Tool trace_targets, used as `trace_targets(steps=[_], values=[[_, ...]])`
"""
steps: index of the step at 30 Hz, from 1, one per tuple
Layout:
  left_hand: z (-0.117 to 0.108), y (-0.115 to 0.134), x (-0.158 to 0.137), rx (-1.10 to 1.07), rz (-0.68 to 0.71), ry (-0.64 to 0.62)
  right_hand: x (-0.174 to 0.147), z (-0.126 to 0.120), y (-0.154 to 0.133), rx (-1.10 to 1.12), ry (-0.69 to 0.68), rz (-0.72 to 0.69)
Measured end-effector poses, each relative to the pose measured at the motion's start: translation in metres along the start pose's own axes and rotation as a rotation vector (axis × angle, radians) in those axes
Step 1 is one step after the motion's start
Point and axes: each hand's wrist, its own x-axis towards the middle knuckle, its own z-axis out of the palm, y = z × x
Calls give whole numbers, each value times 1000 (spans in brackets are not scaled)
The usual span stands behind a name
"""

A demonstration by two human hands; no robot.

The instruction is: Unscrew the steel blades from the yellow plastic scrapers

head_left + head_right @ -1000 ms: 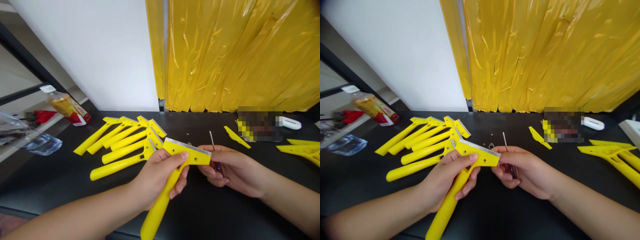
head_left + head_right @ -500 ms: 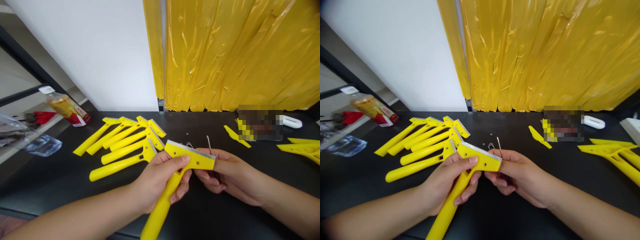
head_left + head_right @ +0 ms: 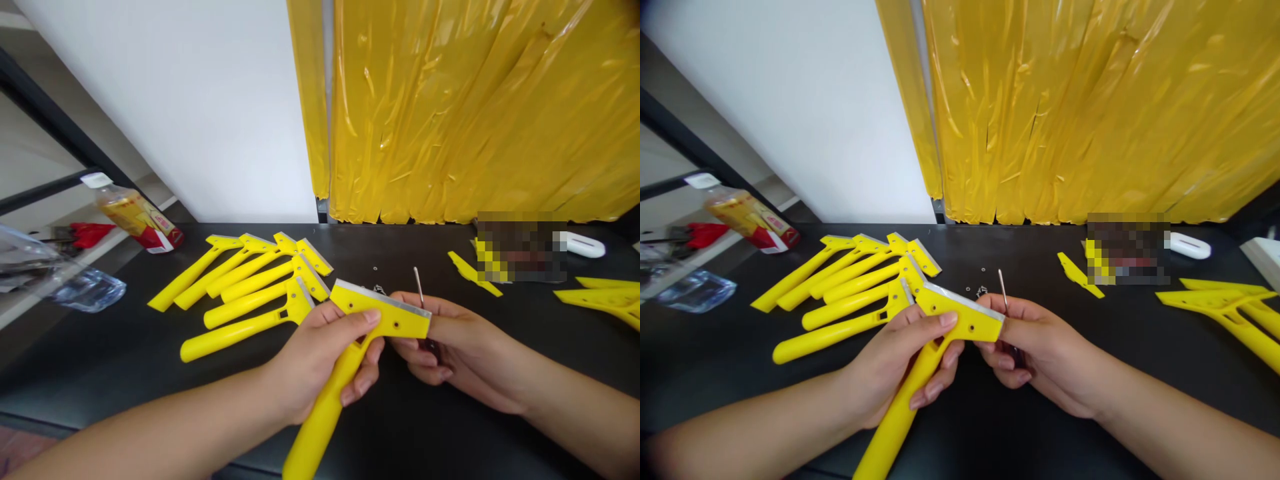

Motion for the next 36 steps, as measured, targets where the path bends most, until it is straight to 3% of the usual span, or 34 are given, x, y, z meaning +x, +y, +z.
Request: trace_targets(steps=[7,14,31,36], values=[[2,3,-2,9,34,42,-6,4,-3,-76,137,-71],[0,6,-1,48,74,110,-10,7,-11,-199,124,-151],[0,7,-2,125,39,111,-12,3,-13,-226,143,-87],[2,8,-4,156,85,152,-12,2,-13,-275,145,-77]])
